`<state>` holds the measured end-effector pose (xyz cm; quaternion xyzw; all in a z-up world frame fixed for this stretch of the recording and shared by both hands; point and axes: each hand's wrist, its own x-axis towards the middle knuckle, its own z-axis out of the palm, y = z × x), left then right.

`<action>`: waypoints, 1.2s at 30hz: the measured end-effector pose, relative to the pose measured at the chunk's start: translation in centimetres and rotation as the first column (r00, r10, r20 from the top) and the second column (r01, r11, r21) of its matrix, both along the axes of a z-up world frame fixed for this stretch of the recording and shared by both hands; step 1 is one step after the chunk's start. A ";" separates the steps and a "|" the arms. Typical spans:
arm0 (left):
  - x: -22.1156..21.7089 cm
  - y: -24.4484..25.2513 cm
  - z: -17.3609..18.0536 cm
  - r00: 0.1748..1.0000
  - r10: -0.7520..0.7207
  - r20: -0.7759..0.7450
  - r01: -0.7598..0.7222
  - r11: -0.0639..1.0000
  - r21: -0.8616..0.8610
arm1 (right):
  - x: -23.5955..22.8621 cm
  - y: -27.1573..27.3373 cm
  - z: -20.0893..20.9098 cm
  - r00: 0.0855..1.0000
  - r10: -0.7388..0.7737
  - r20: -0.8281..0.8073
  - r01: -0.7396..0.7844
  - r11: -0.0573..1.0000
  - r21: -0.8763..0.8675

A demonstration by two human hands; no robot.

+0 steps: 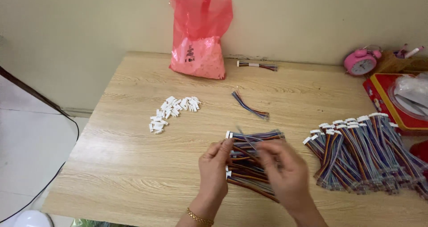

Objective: The person assembles electronic components by inserting white plastic connectors onto the ends of multi-colored ribbon cables. They pick up a cable, align the connector, and press it into place before setting the finished assembly down on the table.

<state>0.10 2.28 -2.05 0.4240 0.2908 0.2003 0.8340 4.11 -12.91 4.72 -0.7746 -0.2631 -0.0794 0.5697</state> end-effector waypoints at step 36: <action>-1.9 0.5 1.0 0.948 -0.317 0.036 0.300 0.923 0.243 | 2.6 1.1 -2.1 0.820 0.169 -0.546 -0.328 0.921 -0.208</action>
